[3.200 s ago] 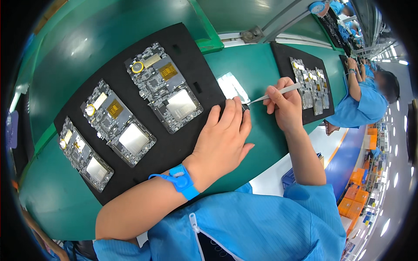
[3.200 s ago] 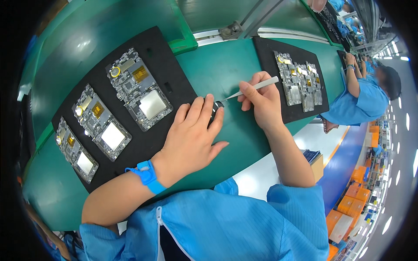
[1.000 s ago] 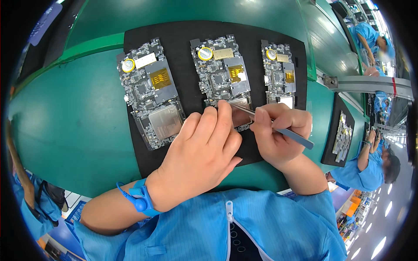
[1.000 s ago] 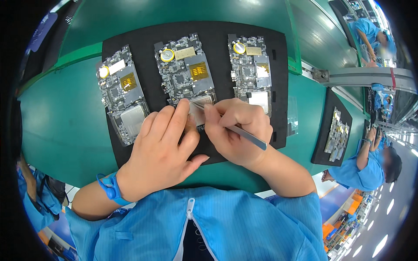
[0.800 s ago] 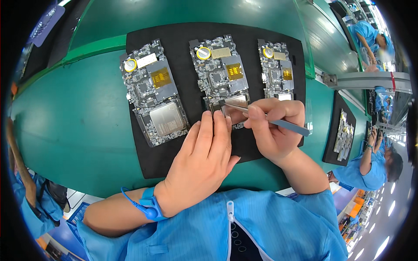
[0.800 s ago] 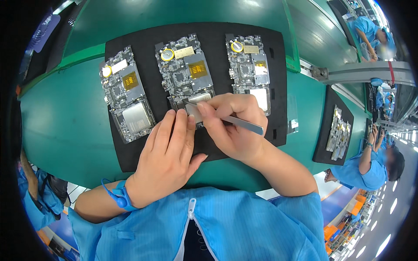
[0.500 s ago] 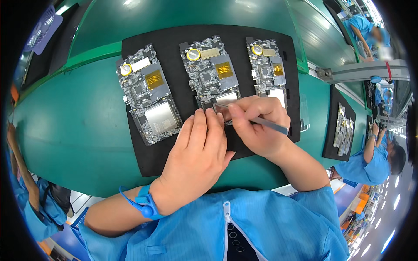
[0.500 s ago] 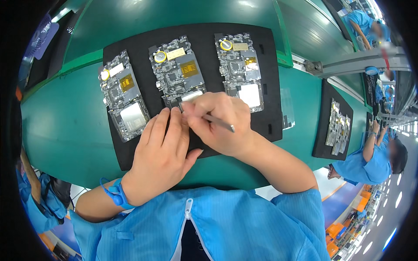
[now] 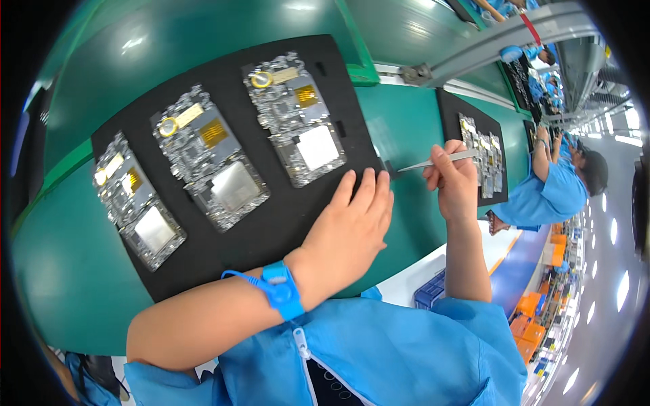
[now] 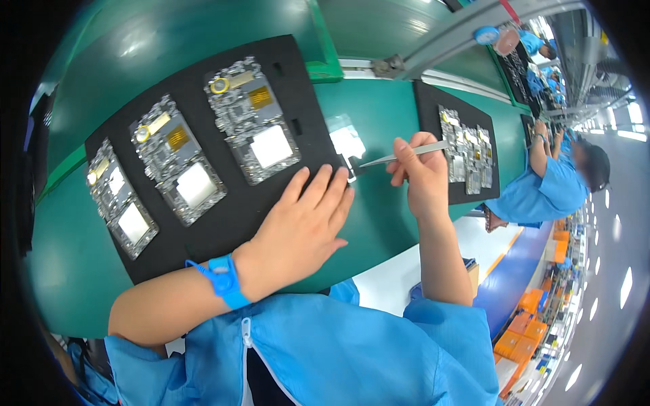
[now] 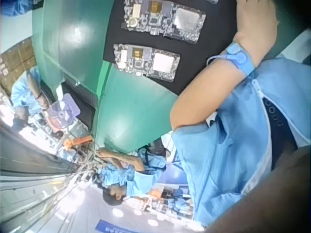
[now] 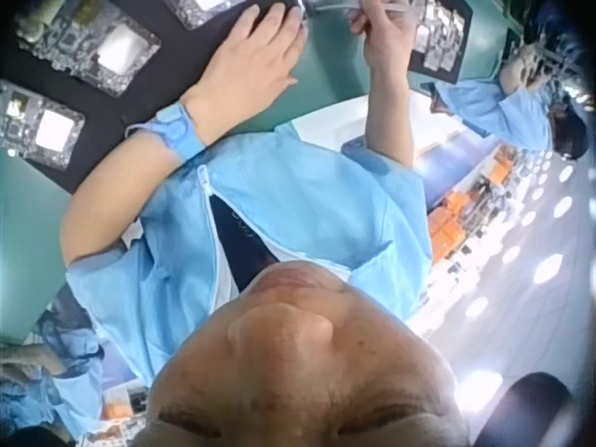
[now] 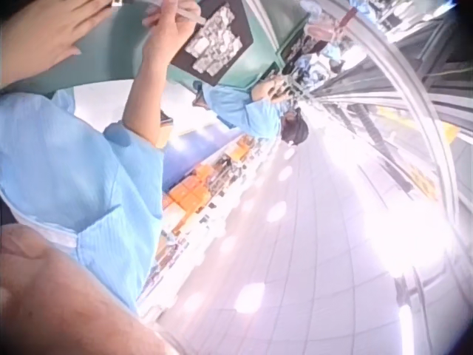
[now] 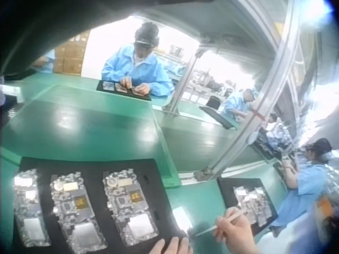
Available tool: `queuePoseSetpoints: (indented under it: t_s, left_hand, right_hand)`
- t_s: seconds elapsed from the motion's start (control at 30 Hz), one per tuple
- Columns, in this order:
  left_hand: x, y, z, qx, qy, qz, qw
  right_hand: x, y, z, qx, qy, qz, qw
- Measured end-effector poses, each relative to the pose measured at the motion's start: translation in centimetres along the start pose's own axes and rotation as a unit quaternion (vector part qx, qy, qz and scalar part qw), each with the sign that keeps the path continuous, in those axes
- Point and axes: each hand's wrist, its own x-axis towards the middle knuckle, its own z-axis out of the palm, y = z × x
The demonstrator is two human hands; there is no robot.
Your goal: The person uses tweezers to pick up small metallic components from a sheet and places them onto specific areas of circuit boards. They repeat this process for multiple boards, moving the boards along the assembly line as they work.
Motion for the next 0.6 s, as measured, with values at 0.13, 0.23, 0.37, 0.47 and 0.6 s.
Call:
queuePoseSetpoints:
  t_s: [0.13, 0.23, 0.37, 0.47, 0.6]
  left_hand:
    - [1.4, -0.4, 1.0, -0.024, 0.027, -0.010, 0.999]
    - [2.2, -1.0, 1.0, -0.031, 0.013, -0.003, 0.999]
    - [2.8, -1.3, 1.3, -0.026, 0.029, 0.005, 0.999]
    - [3.0, -1.5, 1.2, -0.015, 0.017, 0.013, 1.000]
    - [3.0, -1.6, 1.2, -0.017, 0.020, 0.020, 0.999]
  right_hand:
    - [-0.4, 1.8, -0.4, 0.029, -0.003, -0.009, 1.000]
    - [0.0, 2.2, -0.4, 0.052, 0.018, -0.042, 0.998]
    - [0.4, 2.4, -1.2, 0.029, 0.004, -0.035, 0.999]
    - [0.7, 2.5, -2.0, 0.034, -0.021, -0.031, 0.999]
    - [0.8, 2.3, -2.0, 0.024, -0.056, -0.026, 0.998]
